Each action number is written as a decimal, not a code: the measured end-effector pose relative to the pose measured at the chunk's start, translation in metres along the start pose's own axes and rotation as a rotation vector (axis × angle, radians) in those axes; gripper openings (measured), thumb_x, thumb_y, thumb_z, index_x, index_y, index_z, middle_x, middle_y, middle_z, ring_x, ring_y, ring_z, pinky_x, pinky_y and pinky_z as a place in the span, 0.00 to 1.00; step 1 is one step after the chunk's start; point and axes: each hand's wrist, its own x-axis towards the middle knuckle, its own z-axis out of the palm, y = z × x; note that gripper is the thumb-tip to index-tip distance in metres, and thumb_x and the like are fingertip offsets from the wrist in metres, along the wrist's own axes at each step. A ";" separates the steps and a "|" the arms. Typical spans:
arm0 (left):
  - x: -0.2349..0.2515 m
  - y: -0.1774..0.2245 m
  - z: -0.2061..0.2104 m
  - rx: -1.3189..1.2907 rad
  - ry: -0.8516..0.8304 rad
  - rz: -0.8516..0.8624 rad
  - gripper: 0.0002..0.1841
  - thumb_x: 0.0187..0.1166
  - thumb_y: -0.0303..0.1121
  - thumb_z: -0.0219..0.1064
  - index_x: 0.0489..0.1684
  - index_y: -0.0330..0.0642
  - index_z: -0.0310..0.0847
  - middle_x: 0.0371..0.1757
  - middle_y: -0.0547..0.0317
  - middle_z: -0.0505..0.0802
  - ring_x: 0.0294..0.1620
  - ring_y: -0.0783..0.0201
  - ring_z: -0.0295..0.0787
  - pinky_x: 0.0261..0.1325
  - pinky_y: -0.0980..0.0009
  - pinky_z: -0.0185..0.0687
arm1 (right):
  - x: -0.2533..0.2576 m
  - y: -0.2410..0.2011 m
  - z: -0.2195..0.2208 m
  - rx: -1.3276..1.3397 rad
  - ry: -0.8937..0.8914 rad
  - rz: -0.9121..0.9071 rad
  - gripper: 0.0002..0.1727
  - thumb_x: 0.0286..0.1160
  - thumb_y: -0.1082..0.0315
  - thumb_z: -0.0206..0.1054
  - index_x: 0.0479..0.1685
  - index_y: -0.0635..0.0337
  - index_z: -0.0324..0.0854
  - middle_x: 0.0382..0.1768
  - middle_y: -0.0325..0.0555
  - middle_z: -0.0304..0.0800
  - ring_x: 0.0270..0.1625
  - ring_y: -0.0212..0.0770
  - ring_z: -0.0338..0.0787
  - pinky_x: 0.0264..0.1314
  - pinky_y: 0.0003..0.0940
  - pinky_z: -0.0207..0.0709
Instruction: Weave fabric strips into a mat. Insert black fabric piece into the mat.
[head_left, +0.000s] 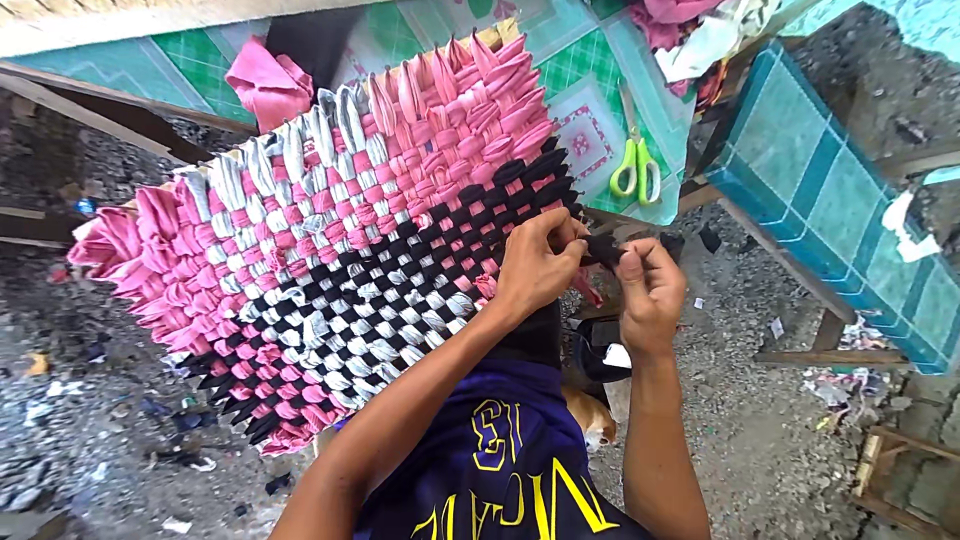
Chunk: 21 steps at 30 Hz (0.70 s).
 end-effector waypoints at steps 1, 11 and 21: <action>0.002 0.000 -0.001 -0.015 -0.004 -0.003 0.06 0.76 0.28 0.68 0.28 0.44 0.82 0.44 0.64 0.97 0.38 0.69 0.91 0.40 0.65 0.87 | -0.001 0.001 -0.002 0.123 -0.022 0.025 0.10 0.91 0.57 0.57 0.49 0.52 0.79 0.43 0.31 0.80 0.46 0.26 0.81 0.52 0.26 0.78; 0.006 -0.004 0.002 -0.009 -0.043 0.015 0.06 0.77 0.28 0.66 0.29 0.43 0.83 0.44 0.62 0.96 0.37 0.68 0.91 0.40 0.65 0.87 | -0.004 0.007 -0.012 0.939 -0.043 0.027 0.03 0.68 0.59 0.75 0.36 0.42 0.88 0.32 0.31 0.88 0.44 0.35 0.88 0.62 0.42 0.82; 0.004 -0.006 -0.027 -0.126 -0.230 0.142 0.03 0.81 0.23 0.67 0.36 0.34 0.81 0.49 0.52 0.96 0.42 0.64 0.94 0.46 0.67 0.93 | 0.038 0.011 -0.043 0.210 0.401 0.224 0.11 0.91 0.63 0.58 0.60 0.57 0.80 0.52 0.38 0.90 0.45 0.32 0.89 0.48 0.28 0.85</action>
